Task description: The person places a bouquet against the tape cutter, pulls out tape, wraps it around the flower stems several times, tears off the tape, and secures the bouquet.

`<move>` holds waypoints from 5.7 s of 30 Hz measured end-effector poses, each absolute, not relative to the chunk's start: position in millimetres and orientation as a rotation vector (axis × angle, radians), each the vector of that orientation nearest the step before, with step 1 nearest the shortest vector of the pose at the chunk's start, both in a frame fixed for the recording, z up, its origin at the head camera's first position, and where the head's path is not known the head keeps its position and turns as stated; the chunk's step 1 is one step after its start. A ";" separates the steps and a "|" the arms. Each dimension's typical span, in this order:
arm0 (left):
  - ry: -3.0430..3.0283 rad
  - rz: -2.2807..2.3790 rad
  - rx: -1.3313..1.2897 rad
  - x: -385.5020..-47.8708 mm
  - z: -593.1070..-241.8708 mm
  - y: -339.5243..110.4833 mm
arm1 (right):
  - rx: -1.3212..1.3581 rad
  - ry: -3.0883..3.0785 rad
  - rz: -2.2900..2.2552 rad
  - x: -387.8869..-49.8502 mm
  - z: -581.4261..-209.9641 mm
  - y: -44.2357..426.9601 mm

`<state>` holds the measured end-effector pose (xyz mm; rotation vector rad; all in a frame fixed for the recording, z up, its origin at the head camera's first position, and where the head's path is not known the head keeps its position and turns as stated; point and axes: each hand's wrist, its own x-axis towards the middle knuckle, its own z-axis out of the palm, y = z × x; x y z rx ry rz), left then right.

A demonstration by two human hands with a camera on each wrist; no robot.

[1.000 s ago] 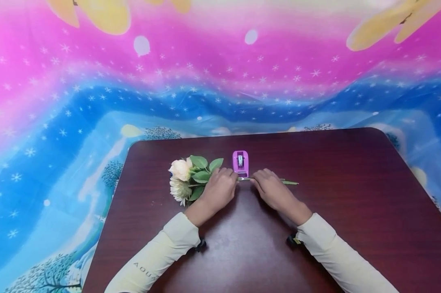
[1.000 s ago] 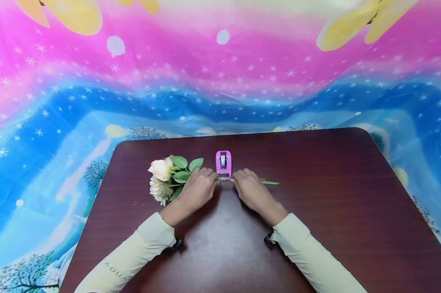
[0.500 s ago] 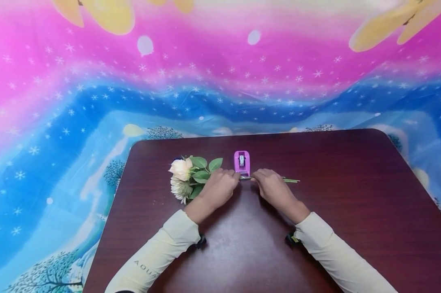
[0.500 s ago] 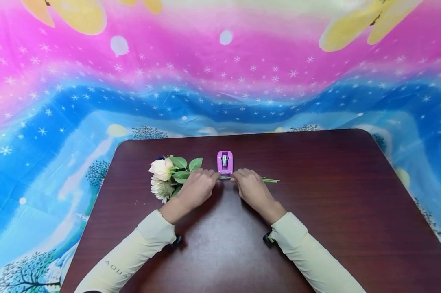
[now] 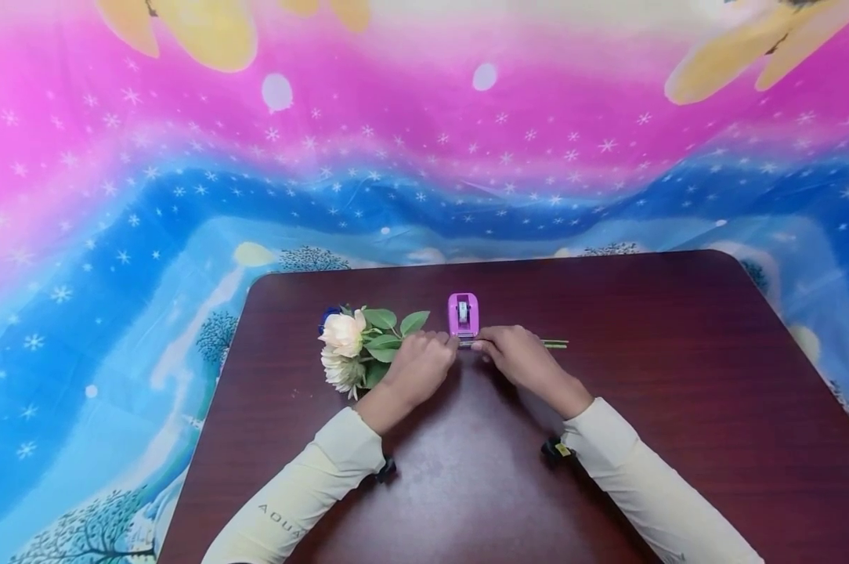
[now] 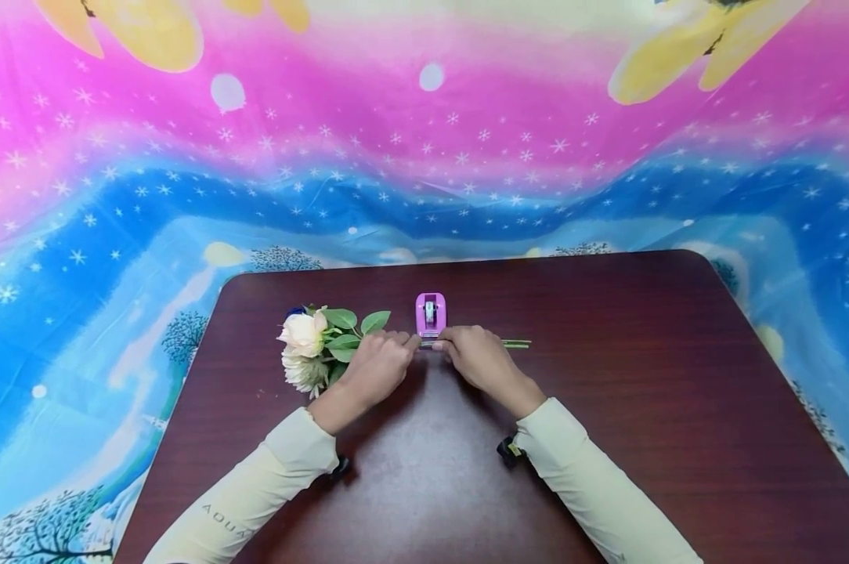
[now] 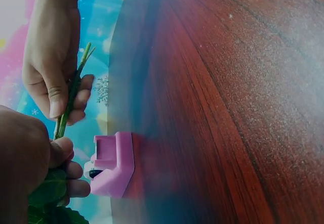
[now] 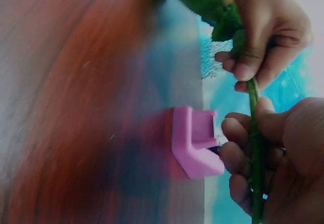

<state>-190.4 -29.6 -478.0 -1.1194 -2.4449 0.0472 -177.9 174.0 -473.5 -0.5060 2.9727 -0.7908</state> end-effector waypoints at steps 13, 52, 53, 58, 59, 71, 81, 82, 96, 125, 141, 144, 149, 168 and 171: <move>-2.563 -0.046 -1.204 -195.0 -476.9 -28.9 | -0.617 3.151 -0.975 -179.5 -484.8 174.8; -2.767 -0.269 -0.985 -196.3 -477.0 -22.3 | -0.849 3.249 -0.868 -187.8 -496.7 173.0; -2.779 -0.289 -0.962 -196.8 -476.0 -22.1 | -0.865 3.255 -0.869 -187.5 -497.0 172.8; -2.784 -0.298 -0.890 -197.8 -472.4 -21.6 | -0.882 3.264 -0.870 -187.4 -497.6 172.4; -2.779 -0.293 -0.888 -197.5 -472.4 -21.6 | -0.874 3.261 -0.864 -187.4 -497.4 172.3; -2.583 -0.136 -0.972 -196.5 -484.1 -24.4 | -0.514 2.941 -0.847 -189.0 -484.2 169.1; -2.424 -0.044 -1.032 -196.0 -489.0 -25.2 | -0.606 2.956 -0.759 -192.6 -486.0 171.9; -2.437 -0.065 -1.035 -196.5 -488.6 -24.9 | -0.640 3.008 -0.744 -192.5 -487.6 171.6; -2.616 -0.113 -1.058 -201.2 -480.9 -24.1 | -0.818 3.361 -0.721 -187.8 -507.3 169.8; -2.785 -0.311 -0.971 -205.7 -490.2 -20.1 | -0.655 3.151 -0.929 -186.9 -517.0 171.2; -2.522 -0.161 -0.858 -208.8 -522.3 -14.5 | -0.412 3.200 -0.754 -186.0 -522.1 163.8; -2.464 -0.195 -0.842 -209.4 -527.6 -13.9 | -0.423 3.218 -0.755 -188.3 -525.2 164.6; -2.390 -0.219 -0.849 -209.4 -532.0 -10.1 | -0.442 3.319 -0.701 -187.3 -528.7 165.2; -2.237 -0.058 -0.635 -202.5 -535.7 -1.1 | -0.388 3.767 -0.308 -178.6 -537.5 153.4; -2.286 -0.093 -0.693 -200.7 -531.3 -5.3 | -0.407 3.718 -0.315 -177.9 -534.4 154.1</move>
